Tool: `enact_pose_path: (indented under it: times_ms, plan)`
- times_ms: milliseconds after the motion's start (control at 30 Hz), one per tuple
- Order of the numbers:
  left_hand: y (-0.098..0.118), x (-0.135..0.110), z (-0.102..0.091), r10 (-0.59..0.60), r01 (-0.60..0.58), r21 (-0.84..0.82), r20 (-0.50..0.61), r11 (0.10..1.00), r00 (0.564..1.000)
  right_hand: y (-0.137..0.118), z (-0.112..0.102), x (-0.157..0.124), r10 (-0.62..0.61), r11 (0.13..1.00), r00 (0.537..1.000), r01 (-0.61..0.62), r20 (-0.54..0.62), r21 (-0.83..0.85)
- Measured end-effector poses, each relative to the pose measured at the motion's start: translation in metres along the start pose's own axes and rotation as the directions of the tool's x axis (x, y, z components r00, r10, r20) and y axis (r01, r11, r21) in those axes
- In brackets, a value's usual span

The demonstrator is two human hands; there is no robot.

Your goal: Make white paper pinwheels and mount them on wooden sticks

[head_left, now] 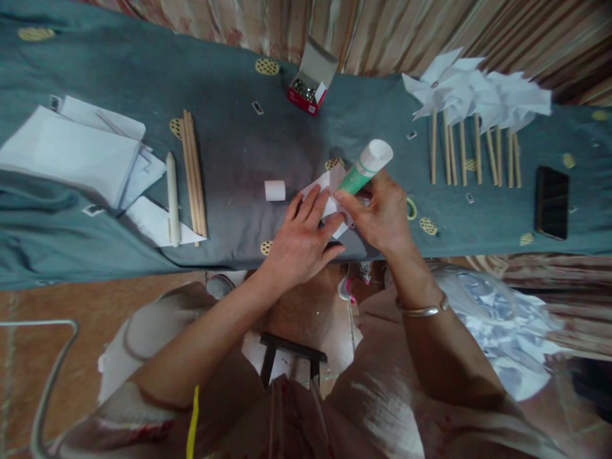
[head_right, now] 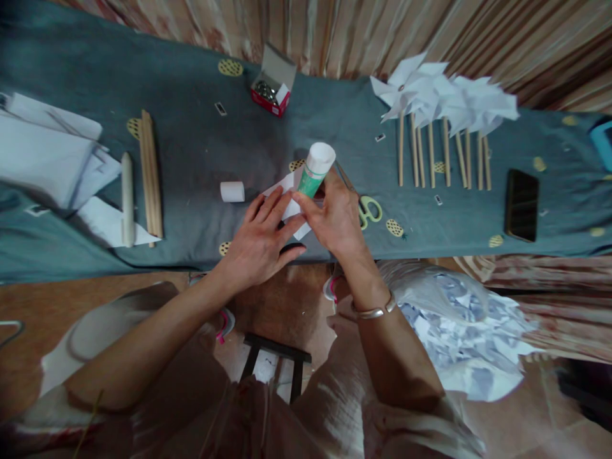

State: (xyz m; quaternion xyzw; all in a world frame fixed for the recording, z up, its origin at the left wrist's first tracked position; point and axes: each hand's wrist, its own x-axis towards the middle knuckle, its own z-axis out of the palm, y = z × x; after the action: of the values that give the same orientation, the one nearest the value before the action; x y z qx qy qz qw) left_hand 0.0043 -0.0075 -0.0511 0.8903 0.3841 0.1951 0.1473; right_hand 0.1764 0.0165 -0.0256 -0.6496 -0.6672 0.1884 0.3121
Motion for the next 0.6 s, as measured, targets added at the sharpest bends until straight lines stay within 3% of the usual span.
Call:
enact_pose_path:
  times_ms: [600]
  plan:
    - [-0.0013, -0.0007, 0.0017, -0.001, 0.001, 0.011, 0.014, 1.0, 1.0, -0.0069, -0.0052, -0.0023, 0.029, 0.999, 0.996, -0.027, 0.085, -0.028]
